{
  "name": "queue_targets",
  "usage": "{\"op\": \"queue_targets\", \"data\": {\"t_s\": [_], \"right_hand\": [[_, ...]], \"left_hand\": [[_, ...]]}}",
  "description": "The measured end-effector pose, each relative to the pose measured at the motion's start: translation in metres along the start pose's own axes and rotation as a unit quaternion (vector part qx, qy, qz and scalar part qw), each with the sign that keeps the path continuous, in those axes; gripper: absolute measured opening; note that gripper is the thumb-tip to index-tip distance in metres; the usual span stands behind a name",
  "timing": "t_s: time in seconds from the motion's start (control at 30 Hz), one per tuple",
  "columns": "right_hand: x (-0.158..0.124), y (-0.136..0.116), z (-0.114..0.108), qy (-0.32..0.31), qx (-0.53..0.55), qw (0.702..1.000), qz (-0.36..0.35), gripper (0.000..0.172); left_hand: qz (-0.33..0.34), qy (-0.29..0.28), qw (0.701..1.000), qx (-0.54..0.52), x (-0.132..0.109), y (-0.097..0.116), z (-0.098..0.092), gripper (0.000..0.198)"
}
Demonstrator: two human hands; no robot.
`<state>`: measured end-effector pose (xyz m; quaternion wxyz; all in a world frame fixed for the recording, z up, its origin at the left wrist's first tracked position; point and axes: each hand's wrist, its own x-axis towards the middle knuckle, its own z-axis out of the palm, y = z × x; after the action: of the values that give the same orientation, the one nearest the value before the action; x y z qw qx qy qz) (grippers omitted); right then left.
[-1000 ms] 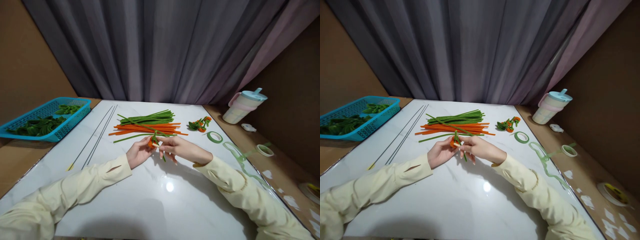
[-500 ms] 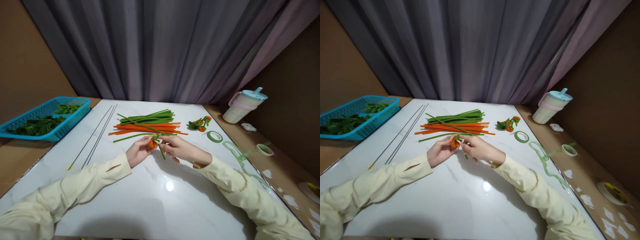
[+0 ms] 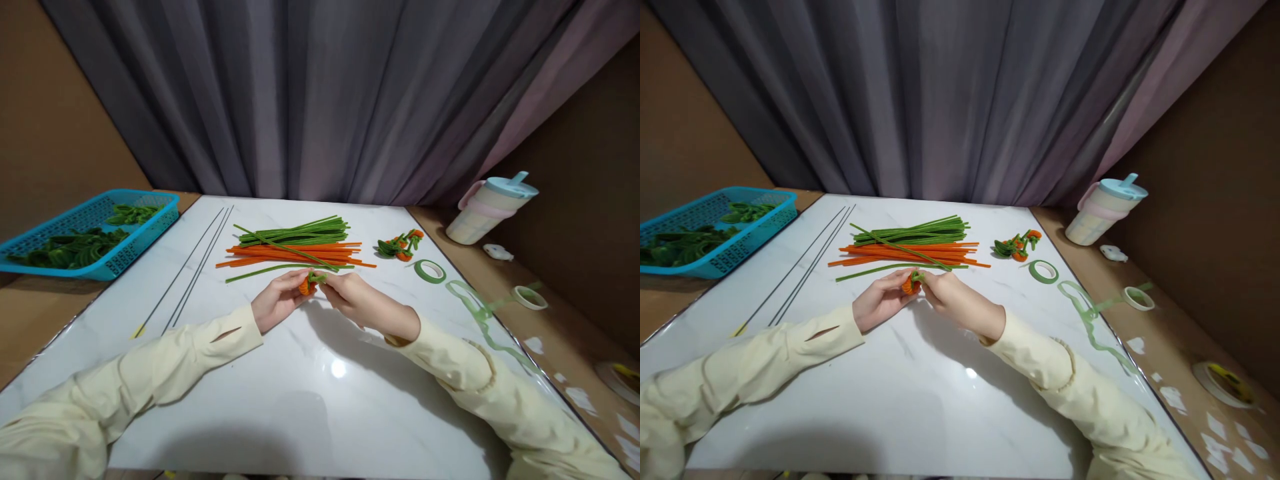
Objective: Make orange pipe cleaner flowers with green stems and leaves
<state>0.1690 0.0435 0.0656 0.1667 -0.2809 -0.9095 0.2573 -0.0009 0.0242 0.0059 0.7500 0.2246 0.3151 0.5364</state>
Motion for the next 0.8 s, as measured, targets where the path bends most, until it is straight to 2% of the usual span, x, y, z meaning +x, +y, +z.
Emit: {"op": "queue_targets", "data": {"t_s": [0.1,0.33,0.43,0.6,0.7,0.8], "right_hand": [[-0.001,-0.001,0.003,0.013,-0.021,1.0,-0.001,0.018],[-0.002,-0.005,-0.002,-0.05,0.024,0.992,0.116,0.017],[-0.001,-0.003,-0.005,-0.025,0.018,0.996,0.083,0.014],[-0.001,0.001,-0.007,0.017,-0.05,0.998,0.031,0.013],[-0.001,0.0,-0.009,0.0,-0.017,0.998,0.054,0.013],[-0.001,-0.001,-0.011,-0.022,0.079,0.991,0.104,0.025]], "left_hand": [[-0.001,0.0,1.0,0.011,0.0,0.0,0.0,0.017],[-0.008,0.019,0.999,0.028,0.0,0.001,0.002,0.013],[-0.013,0.028,0.999,0.035,-0.001,0.001,0.002,0.006],[-0.016,0.017,0.999,0.043,0.0,0.001,0.001,0.006],[-0.017,0.014,0.999,0.029,0.0,0.001,0.0,0.004],[-0.013,0.014,1.0,0.006,0.0,0.001,0.0,0.005]]}}
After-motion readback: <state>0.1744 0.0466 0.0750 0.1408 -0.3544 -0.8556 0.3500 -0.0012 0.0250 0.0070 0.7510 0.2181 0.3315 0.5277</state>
